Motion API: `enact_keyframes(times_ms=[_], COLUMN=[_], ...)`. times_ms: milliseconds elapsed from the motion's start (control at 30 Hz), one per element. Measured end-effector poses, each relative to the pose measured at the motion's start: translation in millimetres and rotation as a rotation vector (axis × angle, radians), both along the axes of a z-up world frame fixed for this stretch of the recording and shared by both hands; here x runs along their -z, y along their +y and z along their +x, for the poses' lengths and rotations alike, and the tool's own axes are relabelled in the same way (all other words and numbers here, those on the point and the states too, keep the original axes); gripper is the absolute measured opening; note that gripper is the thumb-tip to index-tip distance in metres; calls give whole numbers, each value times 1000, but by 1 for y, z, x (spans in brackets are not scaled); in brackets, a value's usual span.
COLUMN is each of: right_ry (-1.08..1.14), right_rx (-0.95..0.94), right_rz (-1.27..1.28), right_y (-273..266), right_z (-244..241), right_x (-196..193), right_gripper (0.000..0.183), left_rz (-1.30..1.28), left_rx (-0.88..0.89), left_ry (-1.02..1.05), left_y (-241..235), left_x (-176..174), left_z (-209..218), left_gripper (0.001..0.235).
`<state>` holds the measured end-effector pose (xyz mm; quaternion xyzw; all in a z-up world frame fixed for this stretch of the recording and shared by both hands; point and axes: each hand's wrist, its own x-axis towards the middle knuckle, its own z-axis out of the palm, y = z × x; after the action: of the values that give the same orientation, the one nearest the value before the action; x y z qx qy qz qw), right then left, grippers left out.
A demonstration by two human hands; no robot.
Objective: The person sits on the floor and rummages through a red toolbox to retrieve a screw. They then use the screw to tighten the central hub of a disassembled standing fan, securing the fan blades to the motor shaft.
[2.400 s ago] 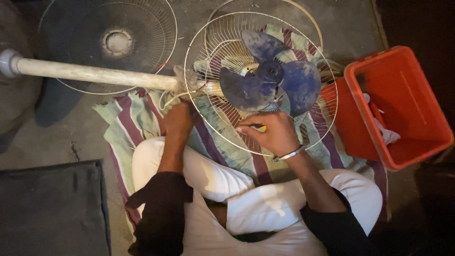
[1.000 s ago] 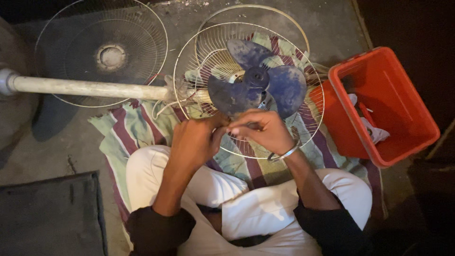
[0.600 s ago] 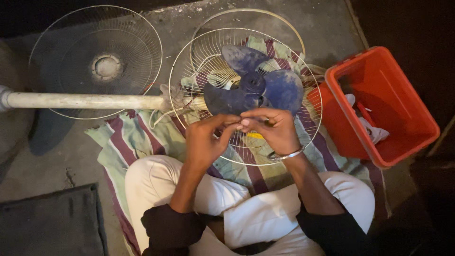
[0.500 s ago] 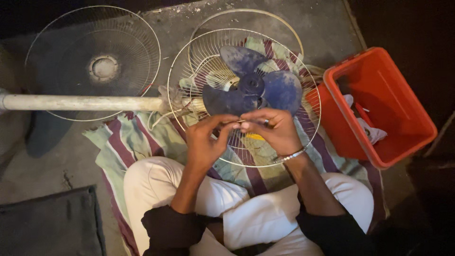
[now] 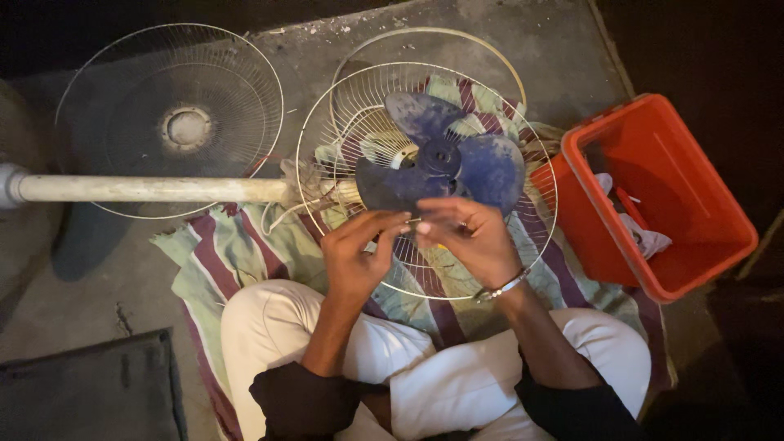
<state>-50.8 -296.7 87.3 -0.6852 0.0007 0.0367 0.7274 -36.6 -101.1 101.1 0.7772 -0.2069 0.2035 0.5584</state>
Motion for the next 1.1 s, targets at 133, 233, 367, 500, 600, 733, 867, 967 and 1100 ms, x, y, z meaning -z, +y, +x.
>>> enact_keyframes(times_ms=[133,233,367,500,600,733,867,967,1100], right_ry=[60,-47,188,-46,-22,91,-237,41,138], right_rx=[11,16,-4,-12,-24,-2,-16,18,3], right_rz=[-29,-18,-33,-16,-20,-131,-80,-153,-49], right_y=[3,4,4,6,5,6,5,2,5], right_z=[-2,-4,-2,-5,-4,-5,-7,-6,-3], right_x=[-4,-8,-13,-15,-18,-15,-11,-11,-9], right_gripper=[17,26,19,26,34,23,25,35,15], left_rz=[-56,-84,-98,-105,-128,-123,-135,-132,-125], left_rx=[53,63,69,46,41,64,58,59,71], left_ry=[24,70,22,77,160,50,70,68,4], left_y=[1,2,2,0,0,0,0,0,1], left_x=[6,10,10,11,10,10,11,13,16], left_z=[1,1,1,2,1,2,1,2,3], left_gripper=[17,17,15,14,15,14,14,13,10])
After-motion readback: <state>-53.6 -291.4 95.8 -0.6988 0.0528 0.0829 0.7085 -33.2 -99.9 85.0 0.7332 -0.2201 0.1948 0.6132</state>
